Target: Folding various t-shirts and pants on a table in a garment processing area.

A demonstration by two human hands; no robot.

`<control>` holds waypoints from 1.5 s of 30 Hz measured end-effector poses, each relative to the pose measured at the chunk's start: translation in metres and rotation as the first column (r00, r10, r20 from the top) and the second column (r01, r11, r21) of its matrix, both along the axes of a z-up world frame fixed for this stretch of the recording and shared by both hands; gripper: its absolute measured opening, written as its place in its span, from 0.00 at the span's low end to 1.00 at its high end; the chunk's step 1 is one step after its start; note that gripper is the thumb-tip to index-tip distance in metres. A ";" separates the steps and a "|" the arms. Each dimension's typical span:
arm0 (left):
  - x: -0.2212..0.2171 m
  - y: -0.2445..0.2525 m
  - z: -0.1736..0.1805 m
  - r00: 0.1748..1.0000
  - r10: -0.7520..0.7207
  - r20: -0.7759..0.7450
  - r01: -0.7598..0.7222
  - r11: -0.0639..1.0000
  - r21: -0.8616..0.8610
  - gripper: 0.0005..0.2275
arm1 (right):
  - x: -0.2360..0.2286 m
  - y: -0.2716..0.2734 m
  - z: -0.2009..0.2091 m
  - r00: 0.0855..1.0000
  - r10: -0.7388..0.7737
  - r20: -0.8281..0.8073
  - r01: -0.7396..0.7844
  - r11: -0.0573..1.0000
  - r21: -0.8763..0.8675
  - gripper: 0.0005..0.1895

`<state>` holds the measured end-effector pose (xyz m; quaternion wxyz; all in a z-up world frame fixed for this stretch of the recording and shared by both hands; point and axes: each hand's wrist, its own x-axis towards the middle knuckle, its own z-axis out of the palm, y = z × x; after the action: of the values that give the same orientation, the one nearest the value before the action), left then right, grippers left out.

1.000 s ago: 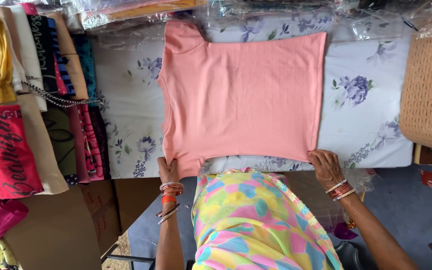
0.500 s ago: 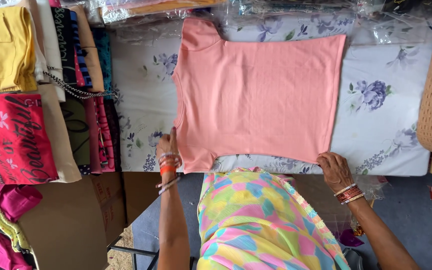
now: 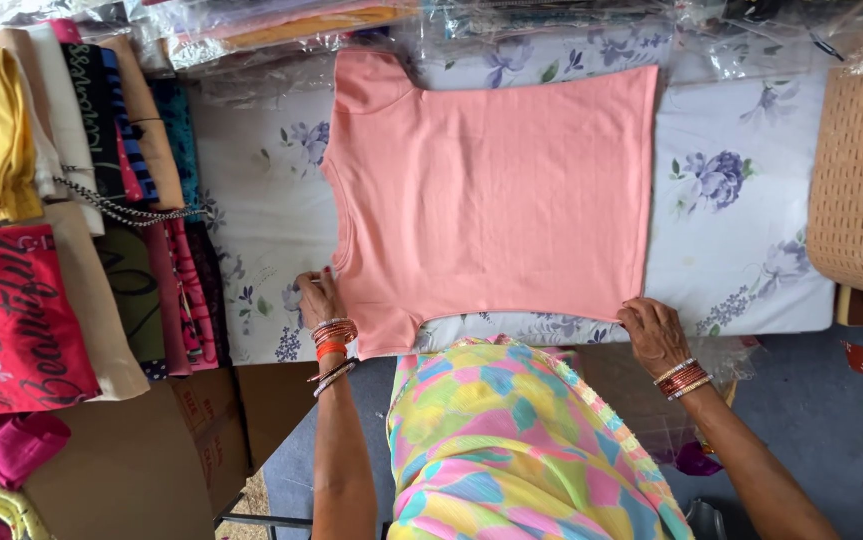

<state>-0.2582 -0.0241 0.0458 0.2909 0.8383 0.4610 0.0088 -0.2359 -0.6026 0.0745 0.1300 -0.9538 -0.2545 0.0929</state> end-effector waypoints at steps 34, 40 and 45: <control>-0.013 -0.067 -0.031 0.656 -0.718 -0.234 0.752 0.592 0.291 0.36 | 0.049 0.109 -0.057 0.974 -0.223 -0.041 0.219 0.971 -0.095 0.47; -0.025 -0.033 -0.009 0.791 -0.455 -0.409 0.572 0.787 0.230 0.35 | 0.042 0.051 -0.037 0.916 -0.400 0.017 0.400 0.913 -0.079 0.41; 0.014 -0.071 0.004 0.870 -0.463 -0.170 0.493 0.804 0.333 0.31 | 0.047 0.094 -0.052 0.895 -0.426 0.131 0.437 0.897 -0.071 0.43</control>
<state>-0.2443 -0.0954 0.0497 0.1036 0.9661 0.2361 -0.0126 -0.1890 -0.5087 0.0220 0.0855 -0.9954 -0.0386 0.0205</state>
